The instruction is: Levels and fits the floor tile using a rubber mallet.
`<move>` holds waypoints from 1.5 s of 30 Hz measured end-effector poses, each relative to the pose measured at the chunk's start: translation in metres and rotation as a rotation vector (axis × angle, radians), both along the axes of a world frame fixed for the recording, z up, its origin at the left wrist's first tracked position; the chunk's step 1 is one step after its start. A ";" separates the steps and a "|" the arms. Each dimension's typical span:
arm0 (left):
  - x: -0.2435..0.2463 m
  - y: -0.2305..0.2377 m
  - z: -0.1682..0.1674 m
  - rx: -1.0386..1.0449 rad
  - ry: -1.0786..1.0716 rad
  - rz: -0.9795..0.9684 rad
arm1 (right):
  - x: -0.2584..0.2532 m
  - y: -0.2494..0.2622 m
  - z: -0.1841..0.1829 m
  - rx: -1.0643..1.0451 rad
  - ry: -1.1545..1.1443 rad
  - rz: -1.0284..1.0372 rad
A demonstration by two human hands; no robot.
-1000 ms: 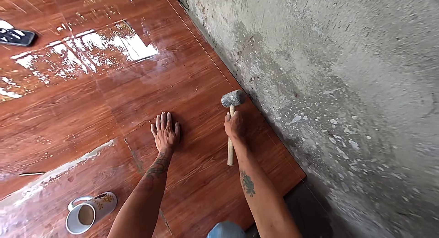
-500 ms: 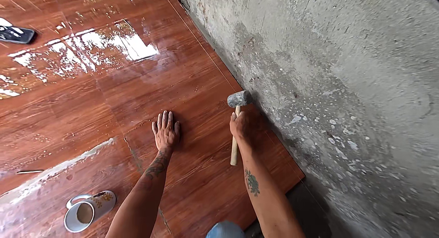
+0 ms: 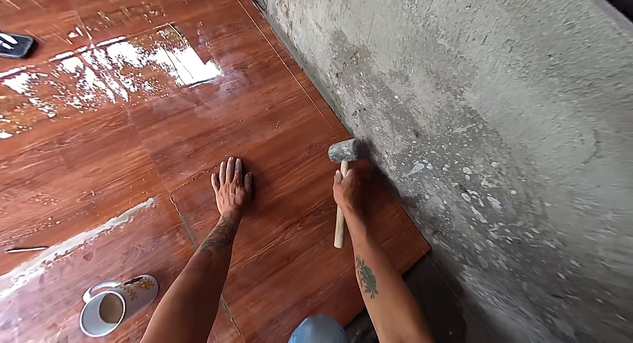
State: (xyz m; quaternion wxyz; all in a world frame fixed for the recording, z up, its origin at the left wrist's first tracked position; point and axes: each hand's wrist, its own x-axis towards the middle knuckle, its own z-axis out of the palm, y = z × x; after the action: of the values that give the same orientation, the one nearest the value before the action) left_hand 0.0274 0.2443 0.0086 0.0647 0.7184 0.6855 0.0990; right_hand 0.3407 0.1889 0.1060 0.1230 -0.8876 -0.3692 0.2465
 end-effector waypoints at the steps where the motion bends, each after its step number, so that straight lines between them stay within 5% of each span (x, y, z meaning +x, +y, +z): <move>1: 0.000 0.000 0.001 0.002 -0.002 -0.001 | 0.003 -0.002 0.002 -0.025 0.019 0.002; 45: 0.000 -0.005 0.007 0.018 -0.062 -0.035 | 0.004 -0.118 -0.010 -0.001 -0.026 -0.035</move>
State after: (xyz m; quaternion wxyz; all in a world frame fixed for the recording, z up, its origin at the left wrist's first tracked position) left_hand 0.0270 0.2393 0.0156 0.0812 0.7274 0.6696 0.1264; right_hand 0.3444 0.0707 0.0955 0.1223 -0.8971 -0.3549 0.2329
